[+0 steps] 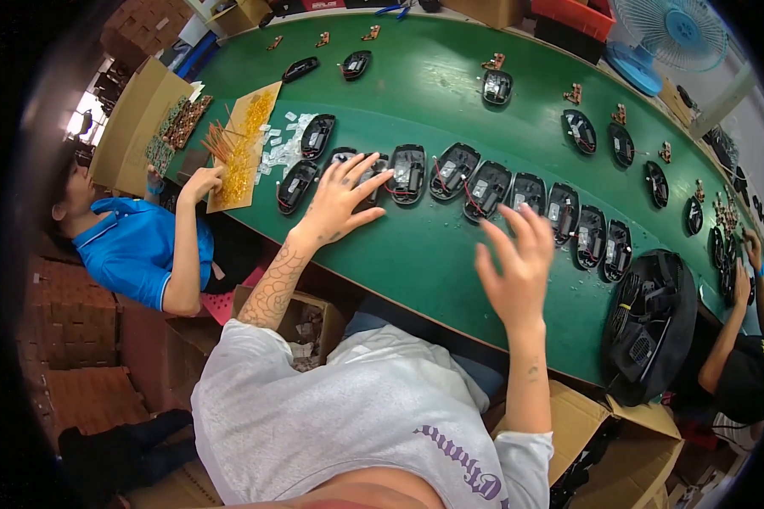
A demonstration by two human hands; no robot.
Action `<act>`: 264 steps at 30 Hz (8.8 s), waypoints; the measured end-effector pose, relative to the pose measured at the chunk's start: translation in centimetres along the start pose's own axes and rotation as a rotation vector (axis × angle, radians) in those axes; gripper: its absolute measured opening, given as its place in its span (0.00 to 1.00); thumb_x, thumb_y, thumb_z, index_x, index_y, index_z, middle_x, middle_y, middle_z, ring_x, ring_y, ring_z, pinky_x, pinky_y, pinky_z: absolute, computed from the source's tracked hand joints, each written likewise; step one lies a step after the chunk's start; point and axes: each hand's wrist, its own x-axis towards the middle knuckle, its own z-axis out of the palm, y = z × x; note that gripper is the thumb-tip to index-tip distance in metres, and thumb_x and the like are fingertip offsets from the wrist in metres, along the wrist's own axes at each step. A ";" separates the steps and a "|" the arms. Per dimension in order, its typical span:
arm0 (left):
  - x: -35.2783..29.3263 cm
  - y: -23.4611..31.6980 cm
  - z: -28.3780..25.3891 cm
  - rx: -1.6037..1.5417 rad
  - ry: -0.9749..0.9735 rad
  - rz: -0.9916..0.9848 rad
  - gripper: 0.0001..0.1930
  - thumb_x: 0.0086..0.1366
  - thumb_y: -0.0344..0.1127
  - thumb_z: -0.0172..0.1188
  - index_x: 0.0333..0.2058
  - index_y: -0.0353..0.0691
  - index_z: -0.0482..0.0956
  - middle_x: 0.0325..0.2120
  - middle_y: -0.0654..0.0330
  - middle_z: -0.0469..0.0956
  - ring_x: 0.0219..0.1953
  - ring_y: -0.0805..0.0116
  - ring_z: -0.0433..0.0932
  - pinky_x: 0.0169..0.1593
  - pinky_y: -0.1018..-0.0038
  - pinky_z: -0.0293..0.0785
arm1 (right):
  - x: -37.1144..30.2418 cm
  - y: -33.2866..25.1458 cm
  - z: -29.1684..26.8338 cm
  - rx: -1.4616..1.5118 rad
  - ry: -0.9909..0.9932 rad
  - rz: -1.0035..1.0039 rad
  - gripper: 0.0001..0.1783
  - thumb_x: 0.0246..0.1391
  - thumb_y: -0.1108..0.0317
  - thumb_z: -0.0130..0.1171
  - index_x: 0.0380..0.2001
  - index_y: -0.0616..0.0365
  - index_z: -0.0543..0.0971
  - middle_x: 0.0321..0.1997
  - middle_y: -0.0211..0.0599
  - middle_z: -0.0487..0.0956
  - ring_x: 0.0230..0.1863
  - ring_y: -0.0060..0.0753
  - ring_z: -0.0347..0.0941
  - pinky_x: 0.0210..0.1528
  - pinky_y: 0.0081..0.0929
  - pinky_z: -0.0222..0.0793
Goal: The recorder is assembling computer mice by inserting internal components into the bottom shells at a factory workstation.
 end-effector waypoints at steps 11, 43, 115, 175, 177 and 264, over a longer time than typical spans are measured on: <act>3.1 -1.4 1.4 -0.011 0.092 0.129 0.32 0.64 0.56 0.62 0.66 0.62 0.67 0.68 0.59 0.62 0.67 0.57 0.63 0.63 0.52 0.63 | 3.3 -1.5 7.9 -0.239 -0.252 -0.036 0.28 0.60 0.61 0.61 0.64 0.45 0.71 0.70 0.38 0.66 0.73 0.51 0.54 0.71 0.65 0.48; 6.4 1.7 2.1 -0.119 0.153 0.116 0.28 0.62 0.43 0.67 0.61 0.54 0.74 0.62 0.61 0.71 0.66 0.55 0.65 0.68 0.44 0.56 | 0.4 0.0 3.8 -0.125 -0.242 0.106 0.30 0.59 0.65 0.61 0.65 0.49 0.70 0.74 0.43 0.60 0.76 0.56 0.48 0.74 0.61 0.43; -3.2 18.4 3.6 -0.517 0.187 0.287 0.19 0.57 0.17 0.57 0.48 0.35 0.80 0.46 0.55 0.81 0.47 0.57 0.81 0.60 0.53 0.71 | -49.2 23.1 -13.2 -0.176 0.083 1.855 0.54 0.47 0.30 0.64 0.74 0.32 0.56 0.76 0.62 0.48 0.74 0.68 0.49 0.74 0.48 0.49; -2.1 17.7 3.1 -0.959 0.278 0.412 0.13 0.50 0.18 0.55 0.33 0.36 0.83 0.26 0.58 0.83 0.25 0.62 0.81 0.30 0.71 0.77 | -35.7 0.2 -27.7 0.190 0.976 1.617 0.28 0.57 0.62 0.69 0.57 0.62 0.75 0.50 0.37 0.81 0.48 0.32 0.80 0.50 0.29 0.77; -2.0 17.6 3.2 -0.986 0.277 0.428 0.13 0.50 0.18 0.55 0.33 0.36 0.83 0.26 0.58 0.83 0.25 0.62 0.82 0.30 0.71 0.77 | -31.0 -1.5 -28.0 0.250 1.269 1.297 0.26 0.60 0.60 0.65 0.58 0.62 0.74 0.50 0.37 0.82 0.50 0.35 0.80 0.54 0.32 0.77; -3.5 10.6 -1.0 -0.374 0.364 -0.028 0.16 0.55 0.32 0.66 0.45 0.46 0.83 0.44 0.64 0.79 0.51 0.59 0.74 0.56 0.59 0.67 | -10.6 1.0 -0.1 1.850 0.254 0.976 0.41 0.61 0.46 0.59 0.65 0.69 0.64 0.61 0.46 0.75 0.55 0.41 0.76 0.67 0.59 0.64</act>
